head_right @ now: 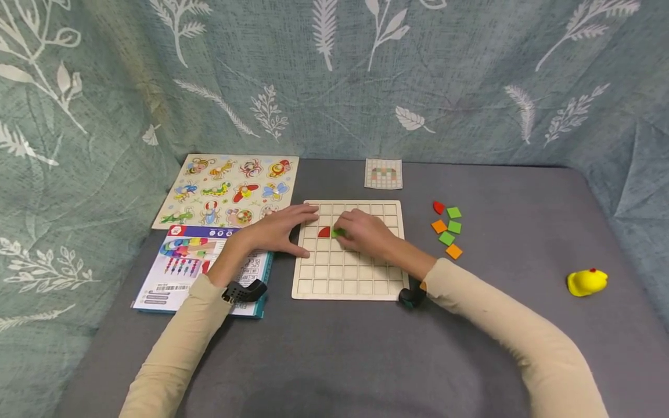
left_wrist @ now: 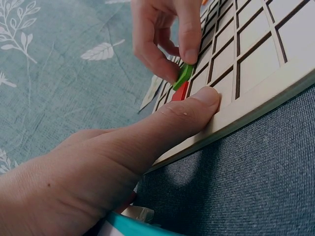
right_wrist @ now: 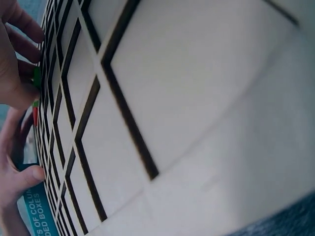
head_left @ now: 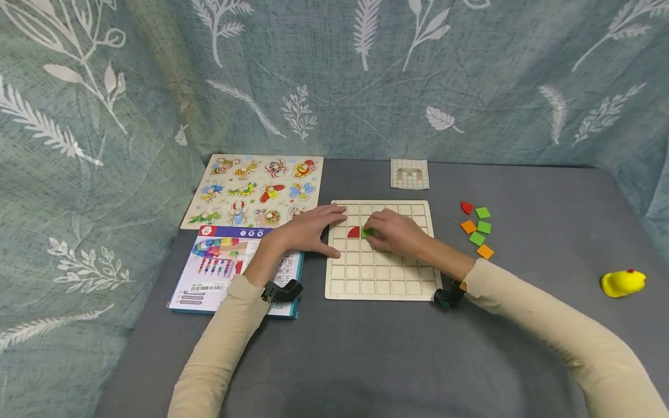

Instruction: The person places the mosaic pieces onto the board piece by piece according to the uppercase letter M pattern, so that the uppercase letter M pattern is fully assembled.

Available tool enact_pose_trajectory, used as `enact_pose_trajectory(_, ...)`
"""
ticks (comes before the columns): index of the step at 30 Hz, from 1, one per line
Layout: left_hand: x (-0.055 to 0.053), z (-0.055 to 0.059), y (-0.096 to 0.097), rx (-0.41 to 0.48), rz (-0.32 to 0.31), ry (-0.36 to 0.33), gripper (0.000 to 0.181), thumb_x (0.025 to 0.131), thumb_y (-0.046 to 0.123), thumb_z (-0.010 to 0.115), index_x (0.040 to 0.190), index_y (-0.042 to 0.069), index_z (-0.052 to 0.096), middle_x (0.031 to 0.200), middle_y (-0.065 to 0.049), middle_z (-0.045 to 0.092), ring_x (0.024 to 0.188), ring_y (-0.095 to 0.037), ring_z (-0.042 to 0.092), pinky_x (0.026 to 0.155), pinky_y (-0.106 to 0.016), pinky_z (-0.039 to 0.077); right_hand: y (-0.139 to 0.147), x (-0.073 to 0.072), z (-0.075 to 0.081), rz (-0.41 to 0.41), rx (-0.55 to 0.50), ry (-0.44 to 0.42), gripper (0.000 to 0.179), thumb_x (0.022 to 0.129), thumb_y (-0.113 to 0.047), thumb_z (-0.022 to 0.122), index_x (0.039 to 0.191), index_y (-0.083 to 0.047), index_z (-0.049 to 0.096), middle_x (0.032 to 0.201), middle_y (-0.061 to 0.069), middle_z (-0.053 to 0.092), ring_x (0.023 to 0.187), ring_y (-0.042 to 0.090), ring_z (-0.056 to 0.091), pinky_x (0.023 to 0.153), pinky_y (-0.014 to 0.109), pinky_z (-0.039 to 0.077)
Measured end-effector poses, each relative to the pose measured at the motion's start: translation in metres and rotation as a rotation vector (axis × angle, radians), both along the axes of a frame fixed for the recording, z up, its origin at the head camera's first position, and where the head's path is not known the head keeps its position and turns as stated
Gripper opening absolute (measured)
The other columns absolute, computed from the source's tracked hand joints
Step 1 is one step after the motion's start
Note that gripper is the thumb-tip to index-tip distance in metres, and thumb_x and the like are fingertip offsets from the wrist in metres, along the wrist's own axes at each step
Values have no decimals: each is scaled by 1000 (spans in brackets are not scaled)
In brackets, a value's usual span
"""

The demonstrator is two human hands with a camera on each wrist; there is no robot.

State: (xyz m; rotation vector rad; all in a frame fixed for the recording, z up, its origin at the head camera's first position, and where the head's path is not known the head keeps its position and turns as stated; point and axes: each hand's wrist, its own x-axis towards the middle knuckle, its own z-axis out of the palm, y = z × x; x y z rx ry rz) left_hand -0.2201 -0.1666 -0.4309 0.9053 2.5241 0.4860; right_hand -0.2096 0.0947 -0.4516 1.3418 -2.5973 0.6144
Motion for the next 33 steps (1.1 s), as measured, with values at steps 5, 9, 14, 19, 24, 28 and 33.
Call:
enact_pose_trajectory(5, -1, 0, 2, 20, -6, -3, 89, 80, 52, 74, 151, 12, 37, 162, -5, 23, 152, -29, 14, 118, -58, 22, 1, 1, 2, -2, -7, 2, 9, 88, -13, 70, 96, -9, 72, 96, 3, 70, 88, 20, 63, 74, 33, 54)
enact_pose_trajectory(9, -2, -2, 5, 26, -22, 0, 89, 81, 52, 73, 151, 12, 36, 162, -6, 23, 152, -29, 15, 120, -54, 22, 3, 3, 4, -15, -4, -1, 6, 88, -13, 70, 93, -11, 72, 97, 3, 69, 88, 21, 62, 73, 33, 54)
enact_pose_trajectory(14, -3, -2, 6, 17, -25, 2, 89, 81, 52, 73, 151, 13, 35, 163, -5, 22, 152, -28, 14, 119, -55, 22, 5, 4, 2, -17, -7, -5, 8, 88, -13, 71, 95, -10, 73, 99, 5, 69, 90, 22, 62, 74, 34, 55)
enact_pose_trajectory(19, -5, -1, 5, 12, -31, 0, 89, 81, 53, 73, 151, 13, 35, 162, -5, 22, 152, -28, 14, 119, -55, 22, 4, 3, 0, -18, -13, -2, 8, 87, -12, 72, 94, -9, 74, 100, 6, 69, 92, 22, 63, 76, 33, 55)
enact_pose_trajectory(24, -7, -1, 4, 11, -30, 2, 89, 81, 53, 73, 151, 13, 36, 162, -4, 22, 152, -28, 13, 120, -54, 21, 3, 3, 0, -32, -26, -8, 8, 87, -11, 72, 93, -7, 75, 100, 7, 69, 93, 24, 63, 76, 34, 55)
enact_pose_trajectory(28, -5, -1, 3, 23, -35, -1, 89, 81, 52, 73, 151, 12, 36, 162, -5, 23, 152, -29, 14, 120, -54, 21, 2, 5, 0, -28, -14, 10, 12, 87, -11, 72, 97, -5, 75, 103, 10, 69, 96, 26, 63, 80, 36, 55)
enact_pose_trajectory(33, -1, -1, 0, 12, -18, 4, 90, 80, 53, 73, 151, 13, 36, 162, -5, 22, 152, -29, 14, 118, -57, 22, 14, 16, 7, -62, 8, 31, 24, 87, -15, 72, 110, -6, 72, 116, 13, 67, 108, 30, 62, 90, 42, 52)
